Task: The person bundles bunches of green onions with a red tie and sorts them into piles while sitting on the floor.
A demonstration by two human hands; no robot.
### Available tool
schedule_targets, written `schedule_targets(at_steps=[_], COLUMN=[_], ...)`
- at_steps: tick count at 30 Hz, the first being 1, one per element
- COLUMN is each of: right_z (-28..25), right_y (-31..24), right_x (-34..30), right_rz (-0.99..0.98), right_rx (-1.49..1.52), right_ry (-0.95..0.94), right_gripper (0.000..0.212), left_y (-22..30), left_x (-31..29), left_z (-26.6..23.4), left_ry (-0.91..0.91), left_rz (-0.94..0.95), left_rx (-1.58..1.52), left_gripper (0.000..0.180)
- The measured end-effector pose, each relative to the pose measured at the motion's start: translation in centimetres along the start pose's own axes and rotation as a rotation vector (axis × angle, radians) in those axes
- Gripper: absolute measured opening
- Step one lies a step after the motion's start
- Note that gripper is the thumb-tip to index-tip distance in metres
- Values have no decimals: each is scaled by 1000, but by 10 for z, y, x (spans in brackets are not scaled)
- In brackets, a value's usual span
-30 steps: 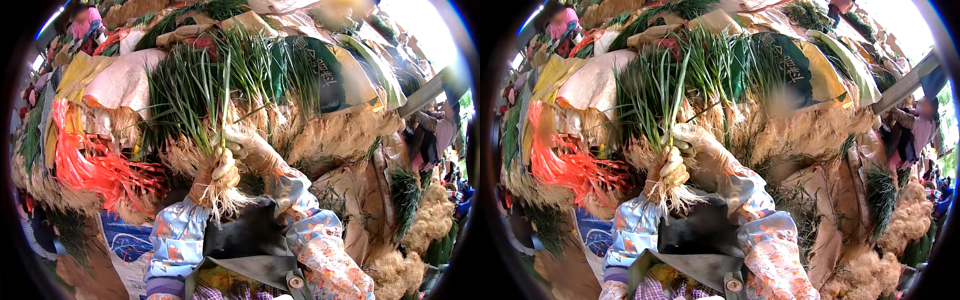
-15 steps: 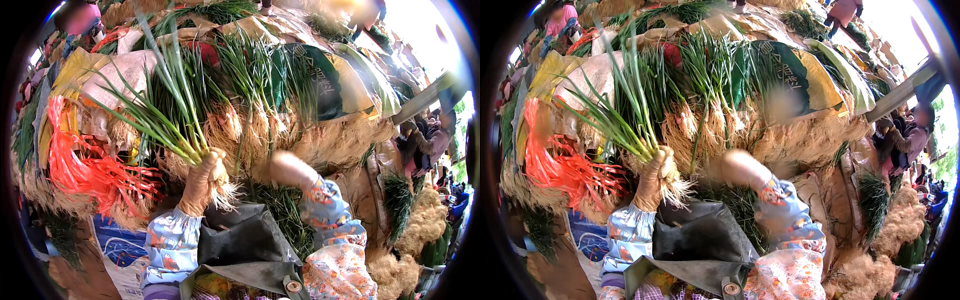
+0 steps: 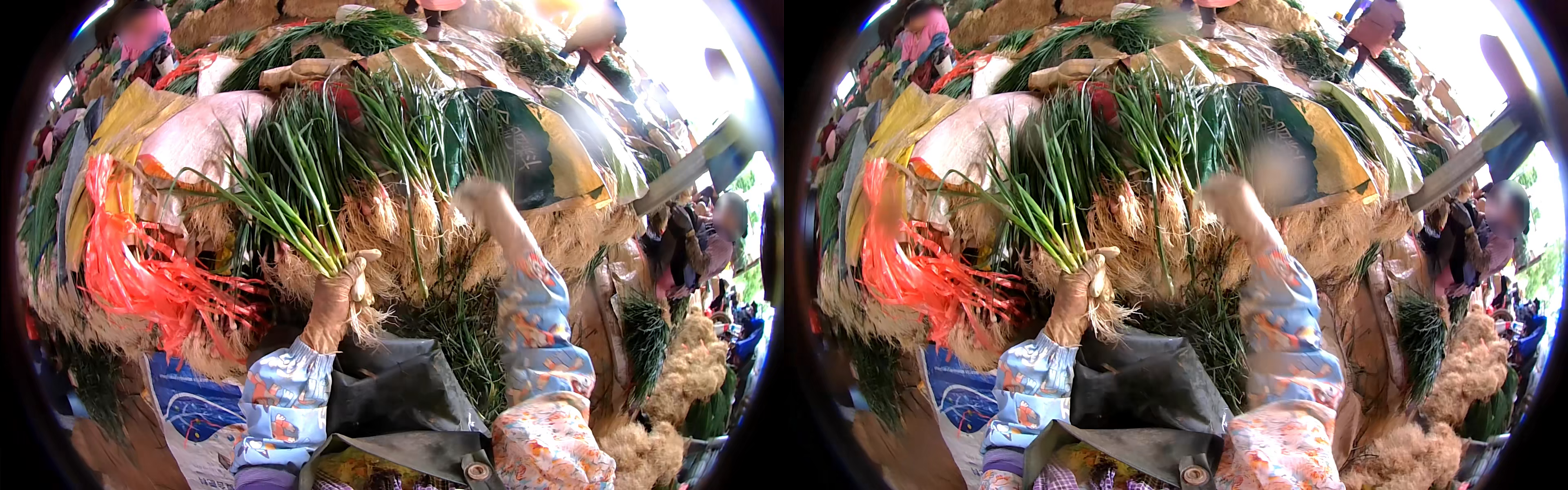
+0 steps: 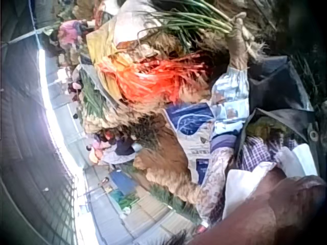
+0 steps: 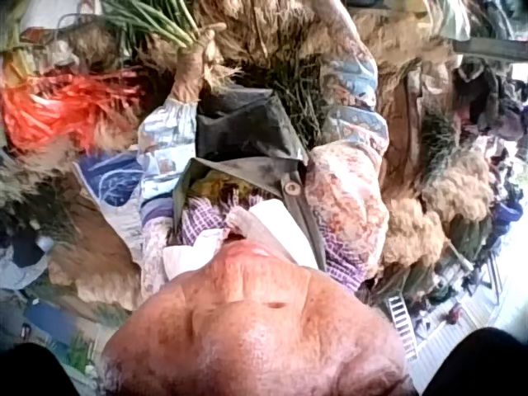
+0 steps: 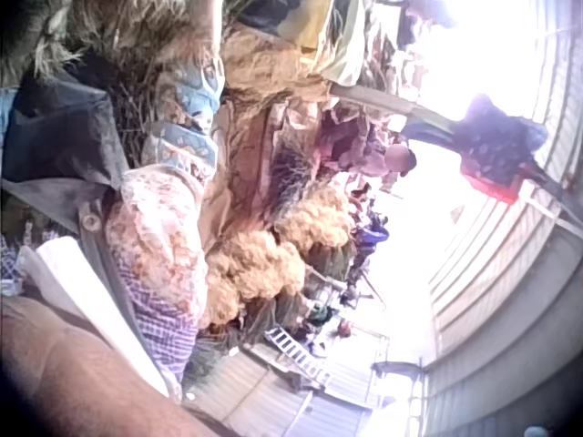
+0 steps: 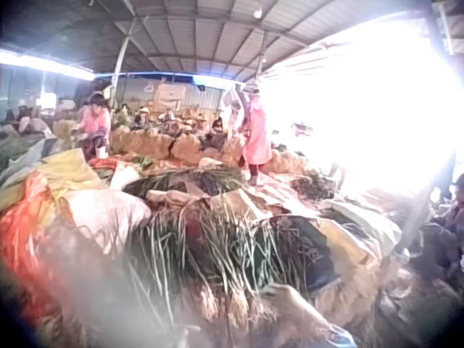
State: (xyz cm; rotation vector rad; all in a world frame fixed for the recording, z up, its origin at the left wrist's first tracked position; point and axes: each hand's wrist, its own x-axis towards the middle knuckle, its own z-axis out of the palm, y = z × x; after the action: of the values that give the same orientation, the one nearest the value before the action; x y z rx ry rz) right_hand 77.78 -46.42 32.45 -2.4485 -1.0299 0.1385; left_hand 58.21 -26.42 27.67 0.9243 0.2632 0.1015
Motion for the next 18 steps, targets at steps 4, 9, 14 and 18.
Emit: schedule_targets(at_steps=[4, 9, 14, 18], right_z=[34, 29, 13, -30], right_y=[-9, -63, -71, -14], right_x=[-19, 76, 87, 41], right_rz=[-247, 400, 245, 366], right_rx=[-218, -272, 16, 274], right_ry=[-72, 44, 260, 481], right_gripper=[15, 40, 23, 19], left_y=[-1, -15, 0, -6], left_x=[-3, 9, 4, 6], left_z=[-3, -2, -7, -9], left_ry=[49, 37, 47, -9], left_rz=[-1, -39, -28, 16], left_rx=[-64, -28, -123, -36], left_gripper=[21, 20, 21, 21])
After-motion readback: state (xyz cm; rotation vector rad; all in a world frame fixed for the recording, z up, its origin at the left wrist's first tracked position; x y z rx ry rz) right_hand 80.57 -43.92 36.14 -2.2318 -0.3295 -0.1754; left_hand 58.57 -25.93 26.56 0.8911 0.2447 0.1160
